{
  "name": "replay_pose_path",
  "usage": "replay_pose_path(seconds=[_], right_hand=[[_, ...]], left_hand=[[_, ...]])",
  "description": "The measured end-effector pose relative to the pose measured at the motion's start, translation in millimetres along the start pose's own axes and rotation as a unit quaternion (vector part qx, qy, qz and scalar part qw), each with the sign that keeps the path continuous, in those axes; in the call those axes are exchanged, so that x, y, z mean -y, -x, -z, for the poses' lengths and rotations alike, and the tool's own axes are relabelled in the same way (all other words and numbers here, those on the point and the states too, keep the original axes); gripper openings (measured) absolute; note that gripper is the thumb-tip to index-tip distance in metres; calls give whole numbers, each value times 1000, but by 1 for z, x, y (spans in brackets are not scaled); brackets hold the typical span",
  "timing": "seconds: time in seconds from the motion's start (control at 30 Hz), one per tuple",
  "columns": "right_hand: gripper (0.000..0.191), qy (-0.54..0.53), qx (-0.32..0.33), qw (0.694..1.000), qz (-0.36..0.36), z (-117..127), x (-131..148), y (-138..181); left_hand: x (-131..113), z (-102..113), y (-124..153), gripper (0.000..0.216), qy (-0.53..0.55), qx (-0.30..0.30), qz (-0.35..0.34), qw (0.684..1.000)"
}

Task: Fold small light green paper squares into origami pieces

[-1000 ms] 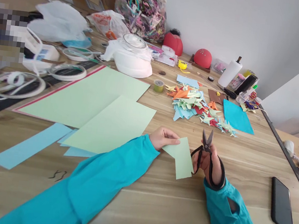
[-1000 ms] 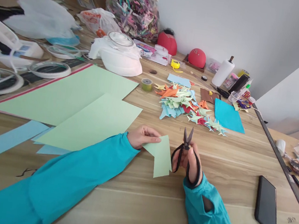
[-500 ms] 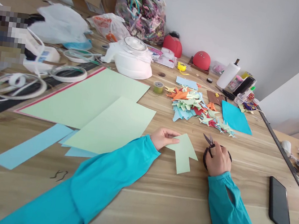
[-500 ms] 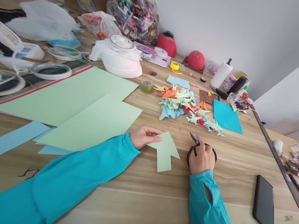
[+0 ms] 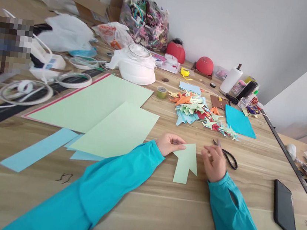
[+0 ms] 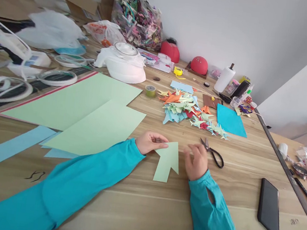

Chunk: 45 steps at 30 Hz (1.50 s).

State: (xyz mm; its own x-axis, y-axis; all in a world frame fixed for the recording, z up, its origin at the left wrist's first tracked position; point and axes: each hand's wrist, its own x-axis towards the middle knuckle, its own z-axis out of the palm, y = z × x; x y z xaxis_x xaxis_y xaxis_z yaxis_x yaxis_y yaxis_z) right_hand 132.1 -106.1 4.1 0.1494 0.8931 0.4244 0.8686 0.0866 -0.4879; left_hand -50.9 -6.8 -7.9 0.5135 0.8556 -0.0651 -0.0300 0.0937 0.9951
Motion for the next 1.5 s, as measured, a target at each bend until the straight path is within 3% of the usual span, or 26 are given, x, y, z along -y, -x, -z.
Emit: replay_pose_path(seconds=[0.07, 0.17, 0.3, 0.4, 0.5, 0.63, 0.73, 0.83, 0.9, 0.93, 0.97, 1.0, 1.07, 1.13, 1.17, 1.23, 1.27, 1.33, 1.5], right_hand=[[25, -167, 75, 983, -15, -7, 9, 5], [19, -276, 107, 951, -91, -17, 15, 10], [25, -343, 57, 923, -168, -21, 14, 10], [28, -364, 38, 915, -171, -21, 13, 7], [31, -372, 2, 911, -179, -19, 12, 4], [34, -412, -26, 890, -196, -17, 10, 0], [35, -436, -31, 877, -200, -16, 10, -2], [34, -434, -37, 879, -195, -16, 12, -1], [32, -425, -37, 885, -187, -18, 13, 1], [31, -418, -38, 889, -182, -19, 14, 2], [29, -406, -38, 896, -176, -20, 14, 3], [27, -388, -39, 905, -168, -21, 14, 5], [23, -334, -48, 931, -136, -22, 14, 8], [19, -269, -64, 958, -79, -21, 15, 11], [17, -240, -71, 967, -44, -20, 17, 12], [15, -204, -73, 976, 25, -16, 19, 13], [14, -198, -66, 977, 51, -14, 20, 13], [13, -204, -42, 975, 80, -10, 22, 13], [12, -278, 20, 960, 24, -9, 22, 10]], left_hand=[[3, -4, 2, 25, -8, 6, -11, 1000], [6, -10, 5, 36, -14, -8, -30, 999], [10, -20, 9, 75, -12, -37, -22, 999], [9, -24, 12, 86, -9, -31, 22, 999], [2, -17, 17, 87, -7, -11, 32, 999], [-13, 17, 27, 73, -160, 9, 17, 987], [-21, 57, 35, 68, -369, 4, -10, 929], [-30, 91, 42, 66, -571, -4, -29, 820], [-37, 101, 45, 60, -663, -12, -18, 748], [-41, 99, 47, 55, -688, -31, -2, 725], [-45, 93, 48, 49, -690, -49, 7, 722], [-48, 83, 50, 43, -667, -61, 5, 743], [-51, 52, 50, 44, -541, -71, -25, 837], [-50, 16, 48, 62, -328, -85, 3, 941], [-48, 0, 45, 65, -220, -90, 33, 971], [-42, -26, 36, 57, -57, -101, 87, 989], [-39, -34, 32, 51, 2, -77, 105, 992], [-32, -42, 24, 49, 112, -89, 118, 983], [-19, -41, 19, 51, 233, -86, 97, 964]])
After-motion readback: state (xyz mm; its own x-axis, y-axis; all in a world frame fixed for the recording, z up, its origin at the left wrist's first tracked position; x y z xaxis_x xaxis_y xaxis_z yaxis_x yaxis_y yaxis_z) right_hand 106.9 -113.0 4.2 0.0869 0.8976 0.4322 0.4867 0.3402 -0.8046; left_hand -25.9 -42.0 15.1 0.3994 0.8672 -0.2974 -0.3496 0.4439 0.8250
